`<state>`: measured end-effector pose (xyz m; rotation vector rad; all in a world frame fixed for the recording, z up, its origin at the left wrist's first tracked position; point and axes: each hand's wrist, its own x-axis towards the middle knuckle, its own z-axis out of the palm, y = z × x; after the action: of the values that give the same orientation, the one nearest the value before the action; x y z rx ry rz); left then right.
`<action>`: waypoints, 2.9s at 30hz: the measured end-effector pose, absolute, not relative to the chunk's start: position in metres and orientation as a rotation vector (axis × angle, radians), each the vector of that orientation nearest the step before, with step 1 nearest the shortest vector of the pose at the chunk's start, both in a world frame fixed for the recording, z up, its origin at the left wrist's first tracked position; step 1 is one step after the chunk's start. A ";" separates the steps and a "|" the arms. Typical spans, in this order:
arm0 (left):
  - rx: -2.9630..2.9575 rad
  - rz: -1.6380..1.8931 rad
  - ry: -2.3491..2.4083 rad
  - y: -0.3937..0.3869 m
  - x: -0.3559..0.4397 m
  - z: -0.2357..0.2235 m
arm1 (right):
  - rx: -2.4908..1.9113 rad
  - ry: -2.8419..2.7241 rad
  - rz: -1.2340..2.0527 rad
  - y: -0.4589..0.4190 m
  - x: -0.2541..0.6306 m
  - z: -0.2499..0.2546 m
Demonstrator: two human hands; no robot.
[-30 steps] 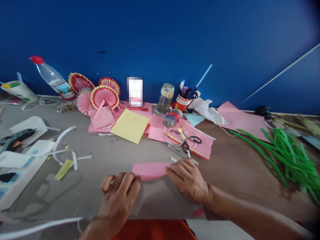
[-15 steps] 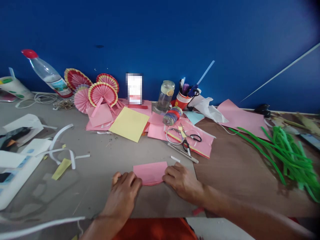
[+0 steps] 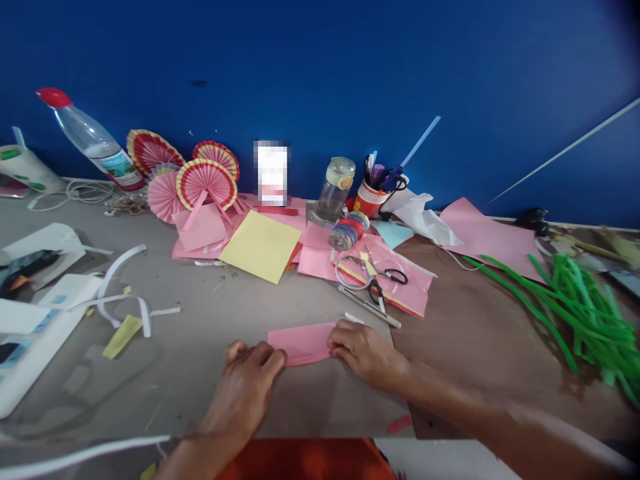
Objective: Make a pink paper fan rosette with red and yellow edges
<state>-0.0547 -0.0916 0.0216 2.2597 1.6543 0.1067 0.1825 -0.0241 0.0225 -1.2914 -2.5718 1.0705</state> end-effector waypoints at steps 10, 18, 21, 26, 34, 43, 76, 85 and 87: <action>2.497 -0.073 1.603 -0.097 -0.057 0.017 | -1.262 -2.830 0.848 -0.022 0.181 0.023; 2.750 0.033 1.598 -0.096 -0.059 0.011 | -1.110 -3.074 0.237 -0.038 0.179 0.028; 2.738 0.054 1.586 -0.093 -0.061 0.012 | -1.005 -3.128 0.230 -0.036 0.181 0.030; 2.636 0.045 1.473 -0.083 -0.062 0.021 | -0.958 -3.225 0.265 -0.029 0.180 0.038; 2.790 0.090 1.492 -0.084 -0.058 0.018 | -0.834 -3.146 0.068 -0.028 0.179 0.026; 2.082 0.179 1.488 -0.071 -0.069 0.056 | -1.232 -2.772 1.049 -0.016 0.185 0.072; 2.709 -0.151 1.555 -0.096 -0.042 0.032 | -0.907 -3.246 0.250 -0.031 0.182 0.036; 2.251 -0.322 1.569 -0.074 -0.043 0.045 | -1.167 -3.227 0.573 -0.015 0.169 0.045; 2.207 -0.354 1.575 -0.073 -0.042 0.044 | -1.248 -3.239 0.603 -0.015 0.164 0.049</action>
<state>-0.0423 -0.0733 0.0443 2.2069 1.5753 -0.3537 0.1642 -0.0147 0.0486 -1.2482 -3.2388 0.6031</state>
